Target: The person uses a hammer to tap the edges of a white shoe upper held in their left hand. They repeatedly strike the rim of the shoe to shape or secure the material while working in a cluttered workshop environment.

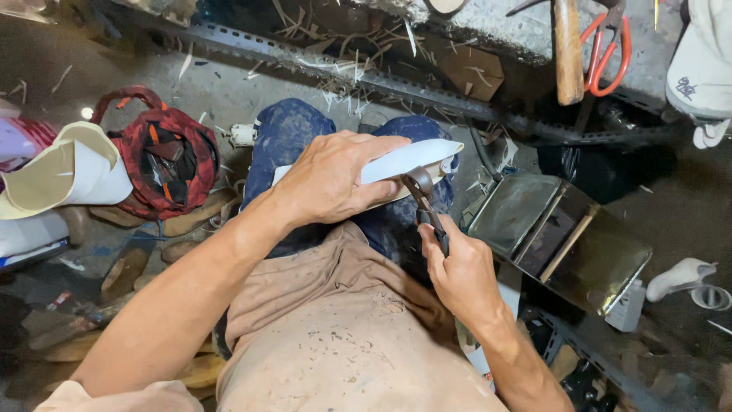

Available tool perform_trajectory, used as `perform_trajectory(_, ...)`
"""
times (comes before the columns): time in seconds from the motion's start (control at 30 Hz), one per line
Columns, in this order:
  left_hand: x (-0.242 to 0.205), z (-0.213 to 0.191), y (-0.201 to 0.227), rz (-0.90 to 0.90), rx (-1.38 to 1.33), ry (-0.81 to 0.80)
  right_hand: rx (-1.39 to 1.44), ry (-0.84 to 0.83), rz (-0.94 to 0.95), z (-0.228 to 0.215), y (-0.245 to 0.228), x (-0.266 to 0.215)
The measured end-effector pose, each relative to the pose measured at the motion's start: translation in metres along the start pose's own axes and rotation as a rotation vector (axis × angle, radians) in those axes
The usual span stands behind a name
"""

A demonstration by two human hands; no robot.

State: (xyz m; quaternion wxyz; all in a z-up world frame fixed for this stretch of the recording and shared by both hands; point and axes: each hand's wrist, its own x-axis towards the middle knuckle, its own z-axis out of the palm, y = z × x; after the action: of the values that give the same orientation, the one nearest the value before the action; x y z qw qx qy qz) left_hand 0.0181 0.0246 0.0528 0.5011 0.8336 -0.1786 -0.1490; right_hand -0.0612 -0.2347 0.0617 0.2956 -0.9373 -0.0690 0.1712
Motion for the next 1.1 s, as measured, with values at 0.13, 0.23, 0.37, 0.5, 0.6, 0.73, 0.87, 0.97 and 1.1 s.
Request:
perform_trajectory(0.13, 0.008, -0.007, 0.002, -0.033, -0.021, -0.028, 0.022, 0.056, -0.019, 0.017, 0.009, 0.013)
perform_trajectory(0.23, 0.013, -0.010, 0.001, -0.050, -0.030, -0.040, 0.037, 0.114, -0.050, 0.028, 0.015, 0.020)
perform_trajectory(0.37, 0.014, -0.017, 0.008, -0.083, -0.053, -0.068, 0.093, 0.136, -0.062, 0.029, 0.009, 0.023)
perform_trajectory(0.5, 0.013, -0.018, 0.010, -0.102, -0.041, -0.081, 0.133, 0.170, -0.069, 0.037, 0.014, 0.026)
perform_trajectory(0.6, 0.012, -0.018, 0.010, -0.104, -0.027, -0.084, 0.142, 0.192, -0.092, 0.046, 0.019, 0.029)
perform_trajectory(0.73, 0.009, -0.015, 0.008, -0.118, -0.025, -0.082, 0.184, 0.190, -0.087, 0.045, 0.010, 0.020)
perform_trajectory(0.87, 0.007, -0.012, 0.005, -0.104, -0.034, -0.077, 0.163, 0.175, -0.054, 0.045, 0.008, 0.018)
perform_trajectory(0.97, 0.002, -0.016, 0.010, -0.063, -0.015, -0.047, 0.168, 0.126, -0.029, 0.033, -0.005, 0.010)
perform_trajectory(1.1, -0.019, 0.028, -0.004, 0.104, 0.118, 0.031, -0.016, -0.007, 0.065, 0.030, 0.023, -0.034)
